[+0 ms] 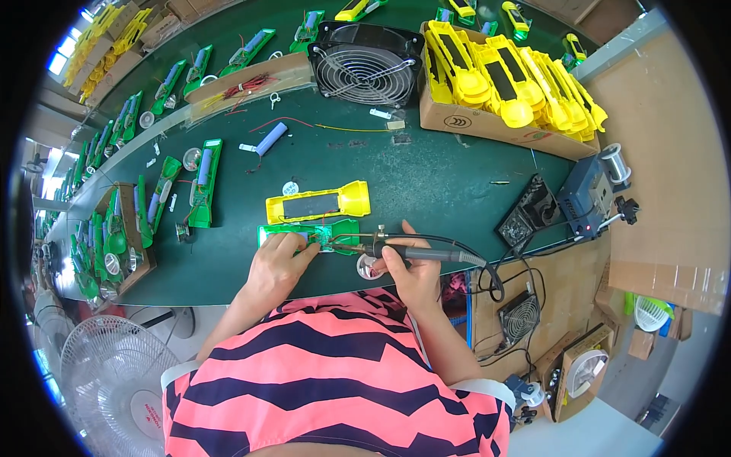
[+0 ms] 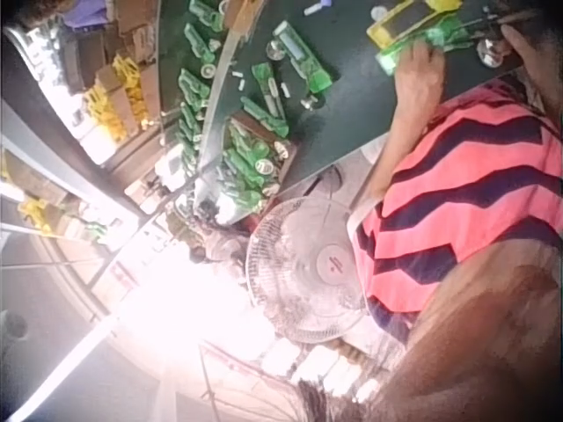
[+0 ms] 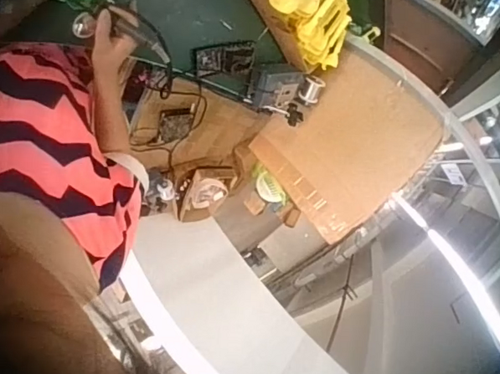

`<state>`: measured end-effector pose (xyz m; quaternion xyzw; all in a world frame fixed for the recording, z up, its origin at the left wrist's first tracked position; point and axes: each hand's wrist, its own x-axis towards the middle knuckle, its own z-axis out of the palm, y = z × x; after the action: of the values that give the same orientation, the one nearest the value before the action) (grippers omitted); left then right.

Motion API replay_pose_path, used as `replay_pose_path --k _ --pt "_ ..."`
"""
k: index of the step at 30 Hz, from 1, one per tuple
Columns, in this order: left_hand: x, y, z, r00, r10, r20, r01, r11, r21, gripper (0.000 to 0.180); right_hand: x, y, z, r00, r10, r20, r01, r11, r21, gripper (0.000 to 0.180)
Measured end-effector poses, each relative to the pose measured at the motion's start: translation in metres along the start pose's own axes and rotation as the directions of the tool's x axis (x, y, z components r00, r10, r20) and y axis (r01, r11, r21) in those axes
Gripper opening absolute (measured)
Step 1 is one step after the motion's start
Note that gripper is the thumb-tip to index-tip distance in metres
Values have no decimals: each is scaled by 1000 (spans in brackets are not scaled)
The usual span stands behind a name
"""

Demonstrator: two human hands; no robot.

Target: Soldering electronic components onto circuit boards for flashlights on an assembly line.

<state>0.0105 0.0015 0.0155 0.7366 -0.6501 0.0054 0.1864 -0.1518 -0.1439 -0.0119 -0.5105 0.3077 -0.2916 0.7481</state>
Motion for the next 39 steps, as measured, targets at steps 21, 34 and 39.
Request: replay_pose_path --k 21,34,39 --pt "25 -68 1 866 -492 -92 493 870 -8 33 -8 8 -34 915 -377 -143 371 926 -66 25" --pt "-8 -49 1 966 -32 -255 -23 977 -210 47 68 -85 -85 658 -711 -249 568 685 -456 23" --pt "95 -118 -71 779 -274 -564 293 954 -59 47 133 -124 -139 549 -827 -125 535 462 -707 28"
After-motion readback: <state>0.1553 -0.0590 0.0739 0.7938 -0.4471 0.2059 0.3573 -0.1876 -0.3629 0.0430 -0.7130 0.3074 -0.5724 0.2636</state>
